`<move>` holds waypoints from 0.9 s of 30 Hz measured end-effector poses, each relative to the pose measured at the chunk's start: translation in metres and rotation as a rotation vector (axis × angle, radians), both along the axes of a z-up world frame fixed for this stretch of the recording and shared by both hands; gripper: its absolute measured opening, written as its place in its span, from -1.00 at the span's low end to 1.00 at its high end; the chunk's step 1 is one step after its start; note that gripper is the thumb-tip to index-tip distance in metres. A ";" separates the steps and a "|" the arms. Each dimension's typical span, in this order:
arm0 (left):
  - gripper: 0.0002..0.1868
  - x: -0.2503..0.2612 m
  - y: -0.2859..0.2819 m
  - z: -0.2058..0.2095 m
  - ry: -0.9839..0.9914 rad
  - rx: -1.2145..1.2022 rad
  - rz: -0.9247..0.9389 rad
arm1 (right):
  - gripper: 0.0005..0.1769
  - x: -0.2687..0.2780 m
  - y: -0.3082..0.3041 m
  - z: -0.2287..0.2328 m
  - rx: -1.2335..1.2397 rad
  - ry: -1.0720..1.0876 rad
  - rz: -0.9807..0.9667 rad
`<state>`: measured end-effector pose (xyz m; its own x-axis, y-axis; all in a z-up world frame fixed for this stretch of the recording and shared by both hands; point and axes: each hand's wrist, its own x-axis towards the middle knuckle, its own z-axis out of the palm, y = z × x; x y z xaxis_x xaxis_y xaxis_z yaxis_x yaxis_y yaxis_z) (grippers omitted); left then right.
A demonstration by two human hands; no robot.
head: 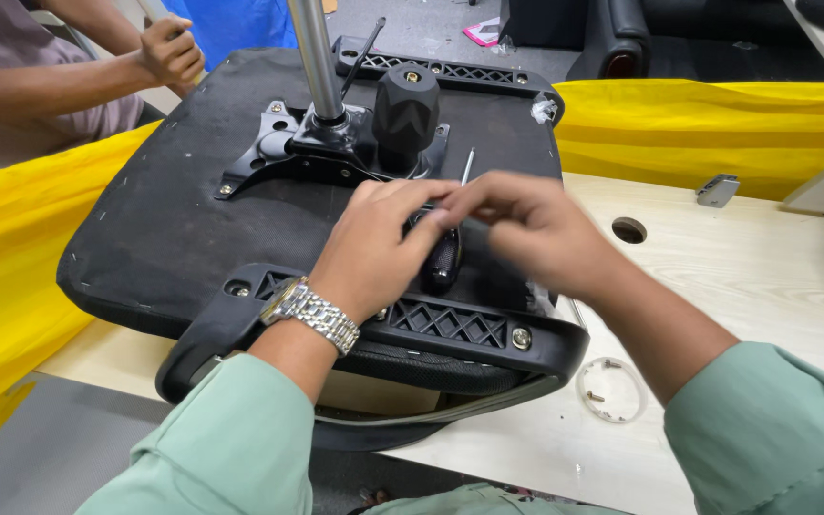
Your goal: The person uses a screwdriver to fasten screws into the underside of an office chair seat, securing the metal mounting plate and gas lift assembly. They rotate the chair to access different screw holes and tighten each fastener.
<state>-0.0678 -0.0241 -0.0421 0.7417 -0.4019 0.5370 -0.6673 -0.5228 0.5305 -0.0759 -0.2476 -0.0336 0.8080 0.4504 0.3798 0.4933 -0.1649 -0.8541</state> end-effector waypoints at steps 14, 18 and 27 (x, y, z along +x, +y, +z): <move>-0.83 -0.012 -0.033 -0.011 -0.032 0.205 -0.086 | -0.70 -0.059 -0.118 -0.126 -1.192 0.856 -0.498; -0.81 -0.013 -0.031 -0.007 -0.024 0.220 -0.206 | -0.68 -0.082 -0.095 -0.132 -1.338 0.771 -0.557; -0.76 -0.029 -0.019 0.003 -0.015 0.161 -0.150 | -0.79 -0.089 -0.113 -0.158 -1.021 0.602 -0.515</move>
